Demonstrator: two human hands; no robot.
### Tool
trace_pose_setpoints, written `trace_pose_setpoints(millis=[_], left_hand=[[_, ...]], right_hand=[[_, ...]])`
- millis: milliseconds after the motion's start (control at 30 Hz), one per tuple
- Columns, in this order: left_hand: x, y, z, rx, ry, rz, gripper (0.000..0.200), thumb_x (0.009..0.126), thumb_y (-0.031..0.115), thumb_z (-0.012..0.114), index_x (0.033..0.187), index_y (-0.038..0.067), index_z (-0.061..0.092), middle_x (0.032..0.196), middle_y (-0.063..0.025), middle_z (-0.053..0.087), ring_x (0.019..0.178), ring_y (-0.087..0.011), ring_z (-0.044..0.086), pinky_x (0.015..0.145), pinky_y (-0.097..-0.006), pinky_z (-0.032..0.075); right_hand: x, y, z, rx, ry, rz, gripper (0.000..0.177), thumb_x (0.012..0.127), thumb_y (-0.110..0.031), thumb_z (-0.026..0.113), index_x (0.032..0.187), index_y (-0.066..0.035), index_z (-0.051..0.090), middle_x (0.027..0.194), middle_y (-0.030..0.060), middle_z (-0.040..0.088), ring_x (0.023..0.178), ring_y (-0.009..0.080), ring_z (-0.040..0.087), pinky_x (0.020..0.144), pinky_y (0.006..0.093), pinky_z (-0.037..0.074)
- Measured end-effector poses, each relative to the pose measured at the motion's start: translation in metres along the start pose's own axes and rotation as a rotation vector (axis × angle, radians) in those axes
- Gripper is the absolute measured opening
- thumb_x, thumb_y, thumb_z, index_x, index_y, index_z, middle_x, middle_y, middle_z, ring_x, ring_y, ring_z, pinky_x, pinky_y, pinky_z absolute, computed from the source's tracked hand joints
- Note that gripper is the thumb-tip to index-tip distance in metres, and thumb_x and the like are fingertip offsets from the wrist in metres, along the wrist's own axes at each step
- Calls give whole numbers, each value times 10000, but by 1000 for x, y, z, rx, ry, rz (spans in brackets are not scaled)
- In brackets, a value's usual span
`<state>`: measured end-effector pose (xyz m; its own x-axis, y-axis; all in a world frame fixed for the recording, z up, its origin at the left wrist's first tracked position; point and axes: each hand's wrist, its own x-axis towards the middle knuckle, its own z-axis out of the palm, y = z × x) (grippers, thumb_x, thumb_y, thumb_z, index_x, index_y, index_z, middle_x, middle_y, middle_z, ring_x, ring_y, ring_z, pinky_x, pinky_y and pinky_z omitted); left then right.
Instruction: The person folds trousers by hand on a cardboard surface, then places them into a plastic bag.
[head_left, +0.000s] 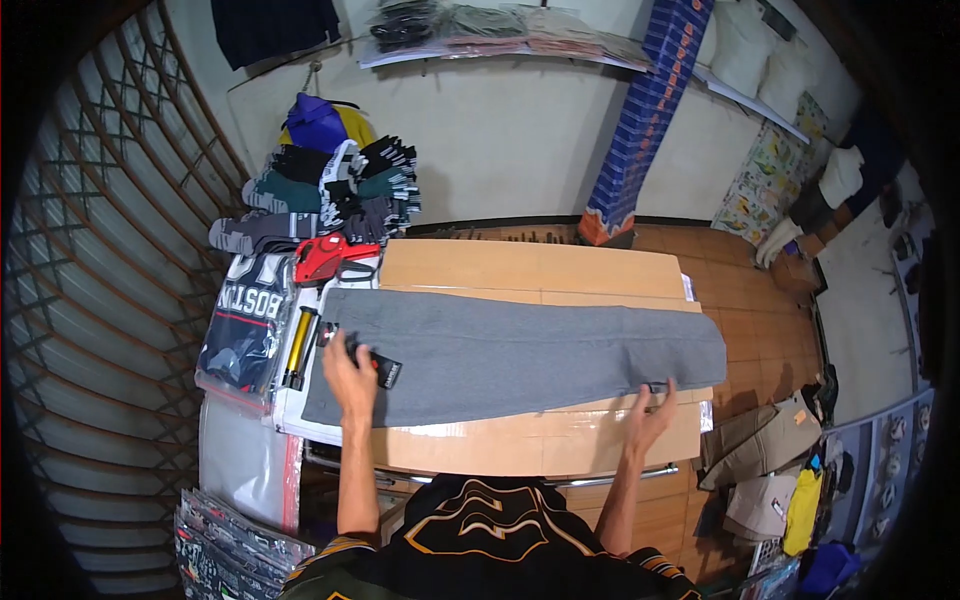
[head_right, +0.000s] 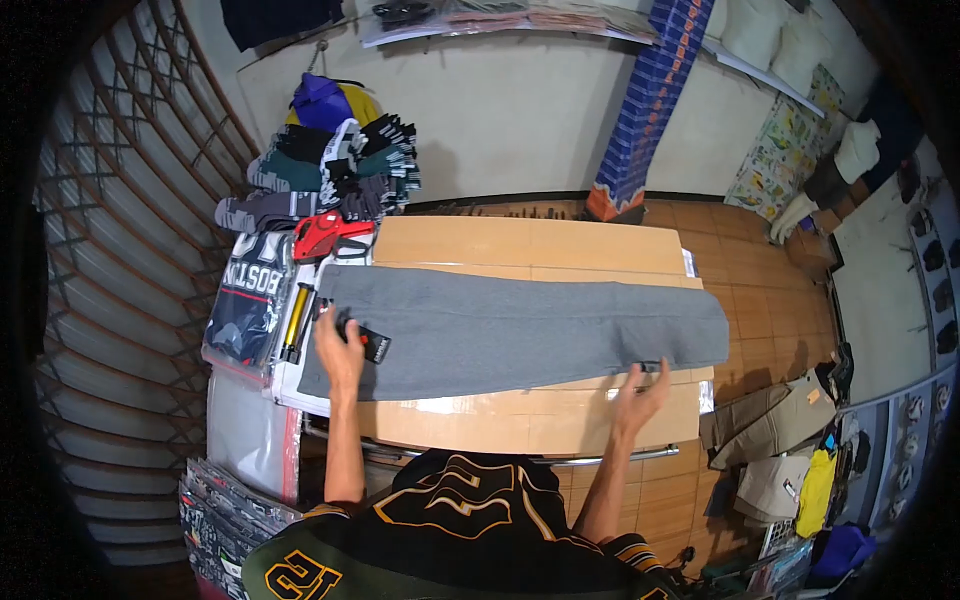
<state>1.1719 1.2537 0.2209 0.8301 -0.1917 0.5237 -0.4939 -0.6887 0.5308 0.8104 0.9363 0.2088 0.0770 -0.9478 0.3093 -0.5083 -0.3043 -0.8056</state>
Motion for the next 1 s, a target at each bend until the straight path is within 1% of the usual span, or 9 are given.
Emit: trace_pose_setpoints(millis=[100,167,267,333,367,600,700,900,1000], left_hand=[[-23,74,28,-217,-205,115,464,852,142,715,1250,-52,576,1239,-259,607,1144,-432,562,1014,-488,429],[-45,119,54,-332,-395,193,488,865,192,713,1276,-35,577,1282,-244,602,1200,-417,553,1062,-486,406],[-65,171,92,-406,-625,302,609,872,290,725,1359,-21,533,1407,-244,527,1333,-411,466,1126,-524,350],[-68,195,108,-277,-803,551,803,875,474,713,1466,5,440,1546,-231,382,1470,-378,299,1197,-556,232],[-67,198,125,-194,-924,569,1089,770,652,738,1541,12,310,1625,-211,235,1527,-375,149,1216,-602,149],[-44,208,141,65,-1120,644,1602,411,786,845,1565,-57,122,1649,-257,63,1522,-456,29,1187,-690,73],[-42,207,143,89,-1146,648,1669,365,788,856,1561,-75,74,1644,-278,23,1518,-472,5,1180,-701,64],[-40,214,140,170,-1156,673,1693,343,764,876,1563,-68,48,1647,-270,11,1514,-481,1,1170,-717,79],[-36,215,136,217,-1188,680,1710,325,754,885,1567,-54,32,1648,-267,-5,1516,-475,0,1167,-721,91]], right_hand=[[34,49,-32,-51,198,45,577,901,-133,694,1388,88,478,1388,300,522,1272,421,510,1076,478,410],[46,77,-52,-335,232,66,628,906,-204,680,1420,74,449,1400,292,520,1276,431,497,1061,513,407],[56,74,-67,-450,195,234,650,908,-287,655,1427,53,458,1409,283,518,1280,437,490,1062,530,392],[59,84,-68,-460,212,240,636,901,-338,646,1398,34,507,1378,273,551,1277,431,495,1072,532,377],[62,84,-70,-433,166,263,625,894,-335,650,1383,35,525,1363,273,563,1275,430,497,1078,520,373],[82,98,-71,-276,93,296,618,853,-272,713,1353,52,546,1242,302,625,1145,417,607,1007,482,449],[93,114,-71,-118,89,304,615,863,-265,726,1357,49,539,1191,271,641,1097,350,624,979,426,465],[110,109,-99,577,126,716,609,851,-200,763,1332,49,485,1175,132,613,1023,172,604,881,315,510],[111,115,-98,803,225,703,581,870,-194,744,1338,34,488,1124,126,625,988,186,622,867,306,525]])
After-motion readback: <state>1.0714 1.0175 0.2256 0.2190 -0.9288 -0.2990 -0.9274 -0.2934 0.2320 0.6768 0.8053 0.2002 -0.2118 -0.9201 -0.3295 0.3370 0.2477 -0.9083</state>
